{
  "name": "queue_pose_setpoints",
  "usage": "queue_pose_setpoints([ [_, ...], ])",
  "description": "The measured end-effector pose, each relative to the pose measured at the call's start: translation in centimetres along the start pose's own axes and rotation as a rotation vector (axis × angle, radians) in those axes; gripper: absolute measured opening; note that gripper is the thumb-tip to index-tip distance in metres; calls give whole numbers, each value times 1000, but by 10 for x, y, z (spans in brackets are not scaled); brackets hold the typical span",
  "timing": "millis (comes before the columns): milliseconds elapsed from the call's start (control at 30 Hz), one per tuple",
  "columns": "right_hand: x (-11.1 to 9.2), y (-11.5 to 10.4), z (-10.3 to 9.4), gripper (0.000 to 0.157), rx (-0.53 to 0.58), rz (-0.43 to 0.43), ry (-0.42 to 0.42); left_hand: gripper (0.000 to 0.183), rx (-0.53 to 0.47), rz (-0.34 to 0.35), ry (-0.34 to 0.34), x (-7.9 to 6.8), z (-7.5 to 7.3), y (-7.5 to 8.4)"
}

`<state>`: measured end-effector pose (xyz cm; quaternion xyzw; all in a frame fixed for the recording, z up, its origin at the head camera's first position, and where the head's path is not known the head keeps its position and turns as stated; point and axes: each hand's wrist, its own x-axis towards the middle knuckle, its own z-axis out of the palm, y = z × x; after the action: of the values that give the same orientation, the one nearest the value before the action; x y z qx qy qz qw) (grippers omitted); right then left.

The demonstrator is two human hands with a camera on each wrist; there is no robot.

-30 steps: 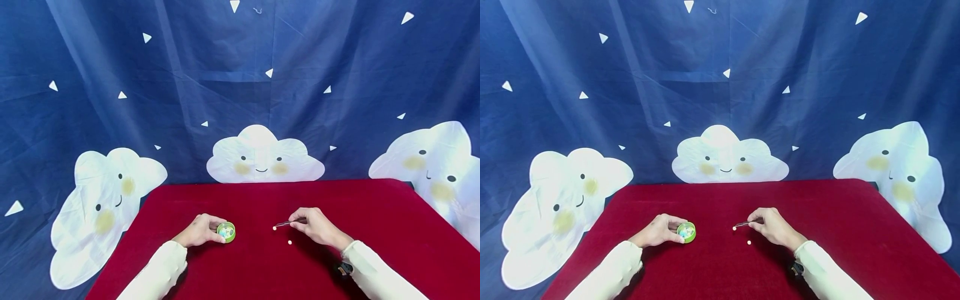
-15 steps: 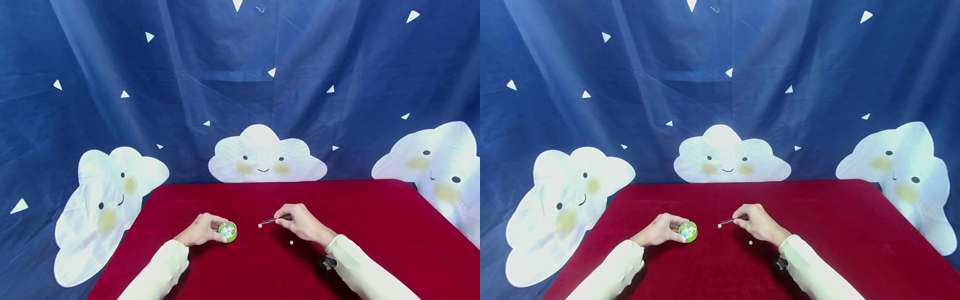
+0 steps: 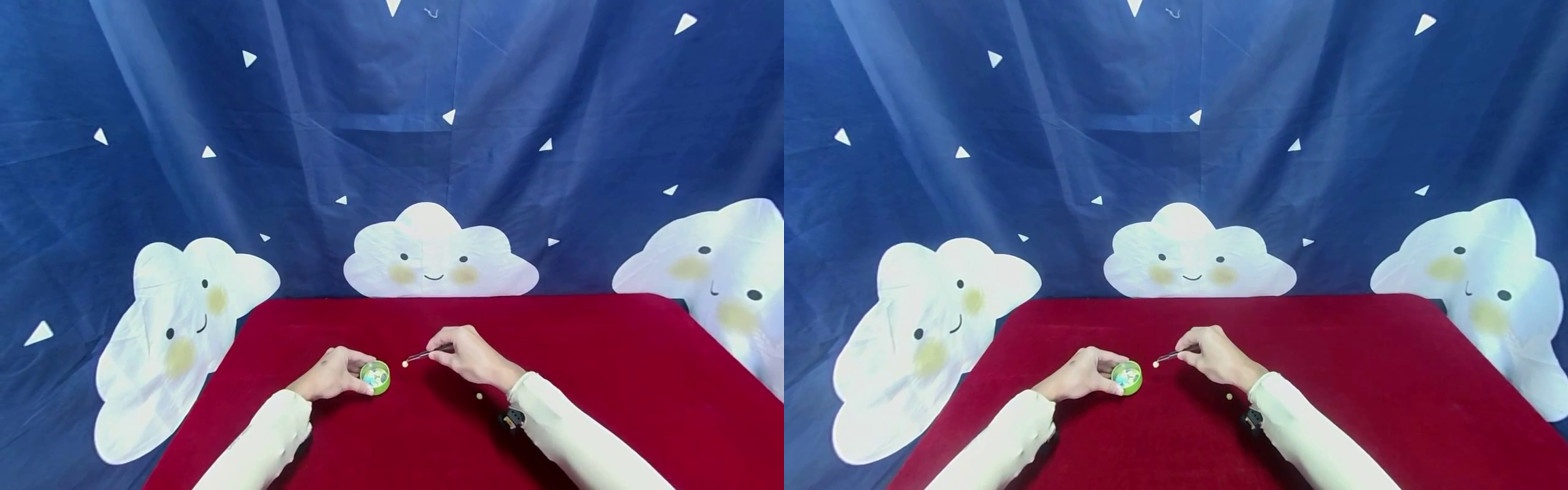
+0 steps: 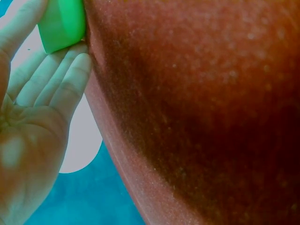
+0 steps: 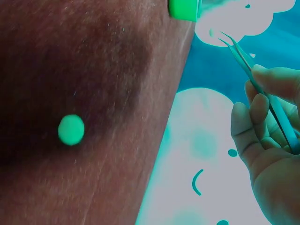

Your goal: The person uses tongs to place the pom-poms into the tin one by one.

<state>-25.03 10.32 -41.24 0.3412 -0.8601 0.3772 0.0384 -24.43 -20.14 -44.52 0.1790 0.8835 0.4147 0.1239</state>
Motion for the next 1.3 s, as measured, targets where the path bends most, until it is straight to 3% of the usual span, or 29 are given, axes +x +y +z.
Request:
queue_pose_setpoints([
  [767,20,-7,34,8,0,-33,-72,55,28,32,2,-1,0,1],
  [1300,7,-5,20,8,-34,-53,-41,57,7,20,-5,-2,0,-4],
])
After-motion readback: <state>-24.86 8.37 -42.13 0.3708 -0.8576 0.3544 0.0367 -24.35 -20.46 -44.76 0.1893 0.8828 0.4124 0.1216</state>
